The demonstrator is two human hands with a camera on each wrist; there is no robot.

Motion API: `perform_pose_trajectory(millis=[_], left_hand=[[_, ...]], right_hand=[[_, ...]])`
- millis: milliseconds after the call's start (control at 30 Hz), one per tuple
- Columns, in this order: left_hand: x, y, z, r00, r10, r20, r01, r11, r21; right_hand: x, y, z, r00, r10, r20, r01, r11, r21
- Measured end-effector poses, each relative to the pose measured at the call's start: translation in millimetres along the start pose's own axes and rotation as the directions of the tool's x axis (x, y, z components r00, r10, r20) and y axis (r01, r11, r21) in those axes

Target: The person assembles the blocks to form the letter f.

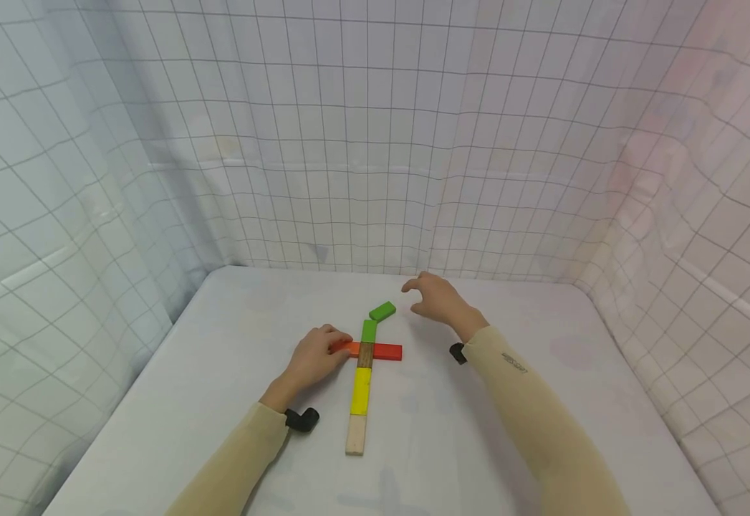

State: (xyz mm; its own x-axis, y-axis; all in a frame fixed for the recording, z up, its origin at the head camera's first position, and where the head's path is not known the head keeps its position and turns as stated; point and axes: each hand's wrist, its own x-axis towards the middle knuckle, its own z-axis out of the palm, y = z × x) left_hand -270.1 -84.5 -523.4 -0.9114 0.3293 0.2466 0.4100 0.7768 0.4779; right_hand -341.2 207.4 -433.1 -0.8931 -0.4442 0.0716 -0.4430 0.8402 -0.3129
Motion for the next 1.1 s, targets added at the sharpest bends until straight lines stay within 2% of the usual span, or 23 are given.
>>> perform_pose_trajectory(millis=[367,767,1100], left_hand=[[-1.3,0.3,-0.3,1.0,-0.004,0.0,0.004,1.0,-0.013],[-0.2,1.7,-2.3,1.0,0.005,-0.004,-0.005,1.0,-0.018],[-1.8,2.7,-2.1,1.0,0.002,0.002,-0.002,1.0,-0.018]], right_hand=[[-32.5,19,-3,0.999,0.029,0.018,-0.029,1.0,0.01],[-71.5,25,-7,0.997,0.064,0.036,-0.064,0.998,0.018],[-100.6,33,1,0.997,0.076,0.03,-0.077,0.997,0.032]])
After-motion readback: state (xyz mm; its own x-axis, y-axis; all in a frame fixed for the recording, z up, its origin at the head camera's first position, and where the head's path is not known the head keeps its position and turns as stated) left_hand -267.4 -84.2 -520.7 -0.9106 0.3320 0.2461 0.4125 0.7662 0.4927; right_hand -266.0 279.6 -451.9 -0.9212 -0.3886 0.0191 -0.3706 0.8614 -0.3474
